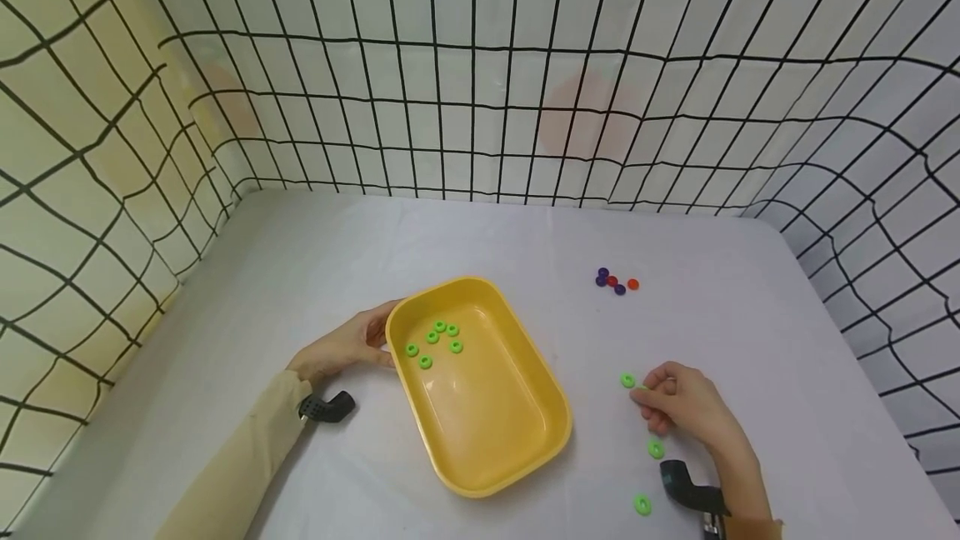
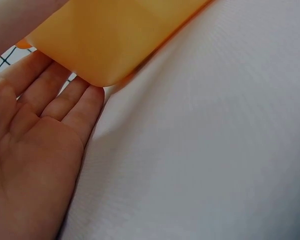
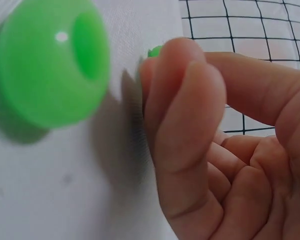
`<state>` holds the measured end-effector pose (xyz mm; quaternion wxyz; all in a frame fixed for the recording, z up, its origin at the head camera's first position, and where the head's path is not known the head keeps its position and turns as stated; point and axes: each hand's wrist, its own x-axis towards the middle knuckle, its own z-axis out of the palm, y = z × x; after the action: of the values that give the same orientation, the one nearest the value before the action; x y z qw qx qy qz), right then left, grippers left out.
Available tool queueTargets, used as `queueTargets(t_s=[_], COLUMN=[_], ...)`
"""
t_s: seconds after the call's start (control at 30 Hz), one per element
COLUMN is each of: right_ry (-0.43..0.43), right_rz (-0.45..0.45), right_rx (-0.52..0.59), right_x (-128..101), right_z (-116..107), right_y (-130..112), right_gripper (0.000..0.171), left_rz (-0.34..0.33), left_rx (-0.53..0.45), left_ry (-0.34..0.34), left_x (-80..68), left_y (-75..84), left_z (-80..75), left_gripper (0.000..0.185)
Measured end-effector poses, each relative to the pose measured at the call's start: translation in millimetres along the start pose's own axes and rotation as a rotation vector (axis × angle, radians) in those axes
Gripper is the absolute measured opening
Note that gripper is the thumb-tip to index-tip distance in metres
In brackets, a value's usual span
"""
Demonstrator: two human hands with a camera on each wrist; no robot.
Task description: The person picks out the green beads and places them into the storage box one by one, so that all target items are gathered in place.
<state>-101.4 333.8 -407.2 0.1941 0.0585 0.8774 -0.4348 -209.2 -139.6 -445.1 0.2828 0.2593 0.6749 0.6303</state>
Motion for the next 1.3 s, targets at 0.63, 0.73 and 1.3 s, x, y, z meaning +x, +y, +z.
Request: queueTargets(t_s=[0.63, 0.73, 1.3], right_ry=[0.011, -0.016, -0.323], right_rz=[-0.253, -0.318, -0.400], right_rx=[-0.104, -0.127, -0.464], right_x=[34, 42, 91], right_z=[1, 7, 106], right_y=[-103, -134, -230], right_gripper=[0.035, 0.030, 0.015], left_rz=[-0.004, 0.000, 0.010], left_rx=[-0.014, -0.020, -0.025], left_ry=[0.000, -0.007, -0.028], left_x=[-1.0, -0.6, 0.1], left_y=[1.8, 1.3, -0.7], left_z=[1.3, 1.4, 0.2], left_gripper=[0.086, 0.086, 0.085])
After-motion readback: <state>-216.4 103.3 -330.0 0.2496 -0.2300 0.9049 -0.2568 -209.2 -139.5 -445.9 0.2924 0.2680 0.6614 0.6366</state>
